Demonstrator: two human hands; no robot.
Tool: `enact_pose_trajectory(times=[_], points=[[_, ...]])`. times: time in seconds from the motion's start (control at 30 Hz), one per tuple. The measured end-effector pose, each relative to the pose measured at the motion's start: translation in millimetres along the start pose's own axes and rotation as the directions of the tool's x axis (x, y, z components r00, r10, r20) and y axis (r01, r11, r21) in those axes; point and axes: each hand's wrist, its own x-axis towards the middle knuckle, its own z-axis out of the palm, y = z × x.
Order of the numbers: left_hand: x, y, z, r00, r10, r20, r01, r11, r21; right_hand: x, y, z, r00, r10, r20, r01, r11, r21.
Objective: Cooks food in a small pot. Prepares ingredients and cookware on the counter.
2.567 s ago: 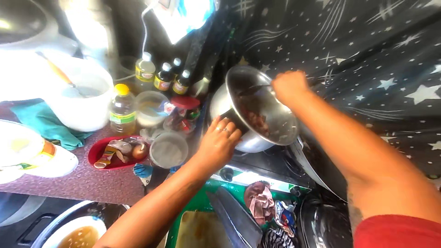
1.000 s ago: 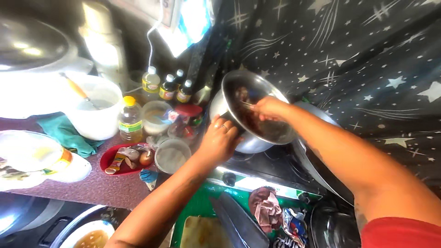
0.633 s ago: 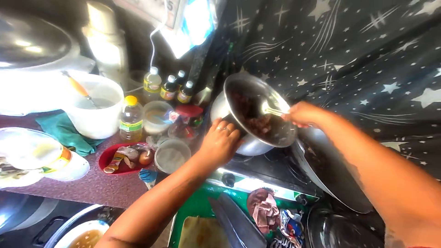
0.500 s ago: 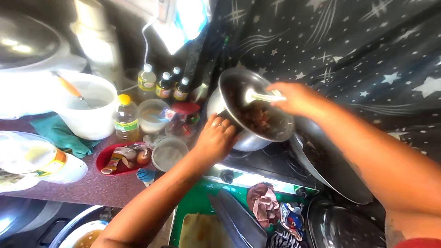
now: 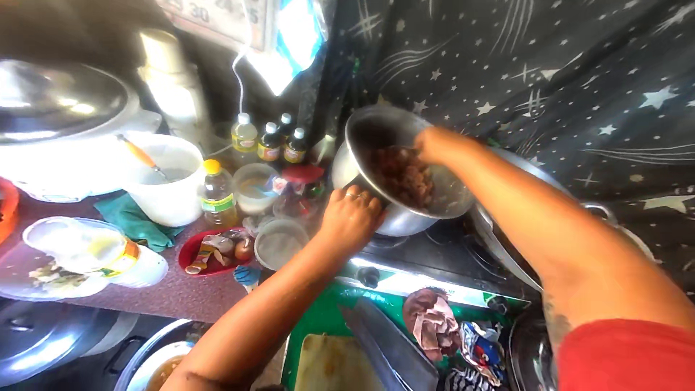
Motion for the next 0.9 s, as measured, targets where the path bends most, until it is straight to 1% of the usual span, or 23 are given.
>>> enact_pose_trajectory(times=[0.1,0.17,0.2,0.23,0.3,0.33,0.37,0.43,0.47,0.5,0.57,0.63,0.7,0.77,0.83,0.9], points=[[-0.1,1.3,-0.2,1.0,0.0,0.001,0.0,0.999,-0.034,-40.3,6.4,-16.2,0.994,-0.05,0.095,0.054,0.998,-0.041],[-1.6,1.9,-0.1,1.0,0.003,-0.014,-0.004,0.999,-0.053,-68.7,9.7,-34.2,0.987,-0.106,0.118,0.118,0.988,-0.098],[-2.2,2.0,0.0,1.0,0.005,-0.03,-0.007,0.998,-0.067,-83.4,8.0,-47.0,0.989,-0.084,0.12,0.1,0.985,-0.138],[-2.8,2.2,0.8,0.998,0.006,-0.056,-0.011,0.997,-0.082,-97.1,3.4,-59.5,0.993,-0.027,0.115,0.049,0.979,-0.197],[-3.8,3.8,2.6,0.995,0.01,-0.097,-0.021,0.994,-0.106,-117.4,-13.7,-67.7,0.988,0.121,0.097,-0.091,0.958,-0.273],[-3.0,4.8,3.5,0.993,0.016,-0.114,-0.029,0.993,-0.116,-117.9,-21.5,-59.6,0.982,0.16,0.101,-0.13,0.957,-0.259],[-1.7,6.1,3.8,0.992,0.022,-0.126,-0.038,0.992,-0.122,-111.1,-26.3,-43.3,0.98,0.168,0.109,-0.142,0.966,-0.217],[1.1,8.7,4.3,0.989,0.037,-0.145,-0.055,0.99,-0.127,-86.7,-29.1,-2.2,0.985,0.133,0.111,-0.119,0.986,-0.119],[2.0,8.9,4.7,0.987,0.044,-0.154,-0.064,0.99,-0.128,-76.1,-28.8,10.8,0.988,0.11,0.112,-0.099,0.99,-0.103],[2.0,8.5,5.1,0.986,0.05,-0.157,-0.071,0.989,-0.132,-68.8,-26.9,14.6,0.99,0.088,0.108,-0.078,0.993,-0.094],[1.2,6.6,5.7,0.987,0.052,-0.151,-0.074,0.987,-0.141,-64.6,-16.8,3.3,0.995,0.072,0.072,-0.065,0.993,-0.094],[-0.3,6.1,8.2,0.986,0.046,-0.16,-0.07,0.986,-0.149,-72.2,-10.2,-20.1,0.985,0.171,-0.012,-0.171,0.976,-0.132],[-0.8,6.1,10.2,0.983,0.047,-0.177,-0.074,0.987,-0.143,-74.0,-8.2,-30.6,0.948,0.311,-0.075,-0.319,0.937,-0.141],[0.6,5.3,11.2,0.982,0.057,-0.178,-0.083,0.986,-0.145,-66.3,-12.1,-22.7,0.911,0.409,-0.059,-0.413,0.902,-0.128],[0.9,4.1,13.7,0.982,0.066,-0.175,-0.095,0.982,-0.162,-53.8,-18.1,-3.8,0.91,0.415,-0.009,-0.414,0.907,-0.073],[0.2,1.8,16.4,0.978,0.077,-0.195,-0.111,0.98,-0.167,-48.1,-30.2,7.8,0.941,0.336,0.029,-0.335,0.941,-0.047]])
